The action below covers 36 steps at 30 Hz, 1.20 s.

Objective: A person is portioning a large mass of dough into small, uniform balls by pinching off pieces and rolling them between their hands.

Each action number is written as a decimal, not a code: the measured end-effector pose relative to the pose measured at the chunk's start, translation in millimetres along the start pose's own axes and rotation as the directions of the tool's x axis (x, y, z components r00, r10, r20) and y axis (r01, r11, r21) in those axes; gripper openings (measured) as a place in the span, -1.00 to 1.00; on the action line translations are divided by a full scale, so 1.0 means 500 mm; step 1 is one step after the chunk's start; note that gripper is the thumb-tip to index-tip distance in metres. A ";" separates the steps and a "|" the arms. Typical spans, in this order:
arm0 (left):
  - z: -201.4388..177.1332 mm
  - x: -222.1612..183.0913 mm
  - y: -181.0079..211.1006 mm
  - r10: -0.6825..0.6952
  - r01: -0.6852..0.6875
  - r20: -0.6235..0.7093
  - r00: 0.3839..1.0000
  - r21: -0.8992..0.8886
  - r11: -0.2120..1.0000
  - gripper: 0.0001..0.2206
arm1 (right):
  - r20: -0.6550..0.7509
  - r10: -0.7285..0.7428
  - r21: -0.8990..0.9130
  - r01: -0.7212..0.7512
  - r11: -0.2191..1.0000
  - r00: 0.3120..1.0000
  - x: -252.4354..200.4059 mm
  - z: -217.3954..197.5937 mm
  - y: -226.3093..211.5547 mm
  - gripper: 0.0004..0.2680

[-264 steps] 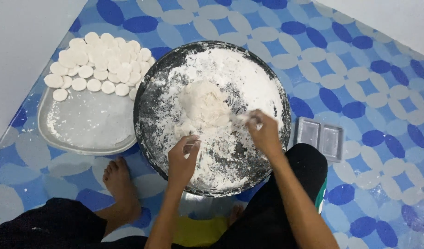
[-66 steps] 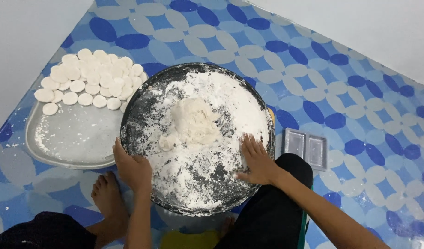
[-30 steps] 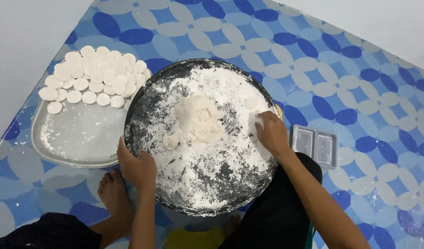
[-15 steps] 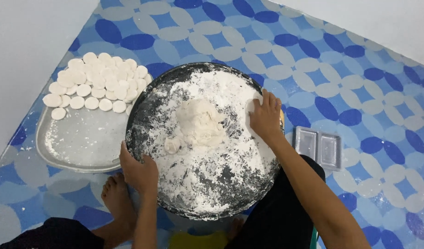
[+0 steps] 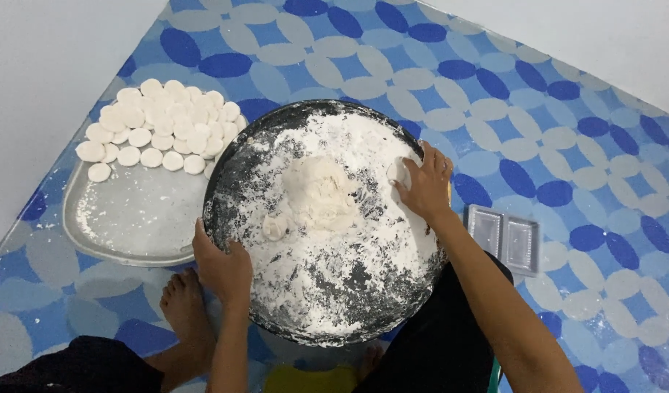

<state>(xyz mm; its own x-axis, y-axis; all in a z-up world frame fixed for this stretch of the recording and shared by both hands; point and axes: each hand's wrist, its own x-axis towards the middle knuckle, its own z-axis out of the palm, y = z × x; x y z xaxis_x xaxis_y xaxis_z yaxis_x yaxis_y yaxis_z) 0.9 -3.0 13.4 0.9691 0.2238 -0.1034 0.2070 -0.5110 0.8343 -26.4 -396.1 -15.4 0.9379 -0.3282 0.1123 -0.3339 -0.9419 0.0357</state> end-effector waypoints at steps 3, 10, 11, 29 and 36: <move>0.006 0.003 -0.013 -0.023 0.023 -0.012 1.000 0.042 0.999 -0.41 | 0.004 -0.026 0.046 0.026 0.999 1.000 0.001 0.004 0.002 -0.70; 0.011 0.008 -0.022 -0.045 0.045 -0.013 0.999 0.050 0.998 -0.39 | 0.059 -0.024 0.046 0.022 0.999 0.998 0.012 0.018 -0.001 -0.70; 0.005 0.005 -0.014 -0.036 0.036 -0.002 0.999 0.043 0.998 -0.40 | 0.059 -0.057 0.037 0.055 0.998 0.997 0.014 0.027 0.004 -0.69; 0.010 0.009 -0.026 -0.085 0.085 0.009 0.996 0.046 0.995 -0.40 | 0.141 -0.049 0.181 0.023 0.983 0.989 -0.004 -0.027 -0.014 -0.67; 0.000 0.001 -0.006 -0.059 0.059 0.005 0.998 0.033 0.998 -0.43 | 0.146 0.073 0.355 -0.121 0.927 0.987 -0.062 -0.024 -0.035 -0.73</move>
<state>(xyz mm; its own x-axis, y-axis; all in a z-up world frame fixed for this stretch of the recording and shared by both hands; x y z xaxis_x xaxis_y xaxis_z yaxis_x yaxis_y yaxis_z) 1.0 -1.4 10.8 0.9559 0.2493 -0.1552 0.2679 -0.5239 0.8085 -50.7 -368.5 -7.4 0.9147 -0.4029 -0.0316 -0.3897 -0.8585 -0.3334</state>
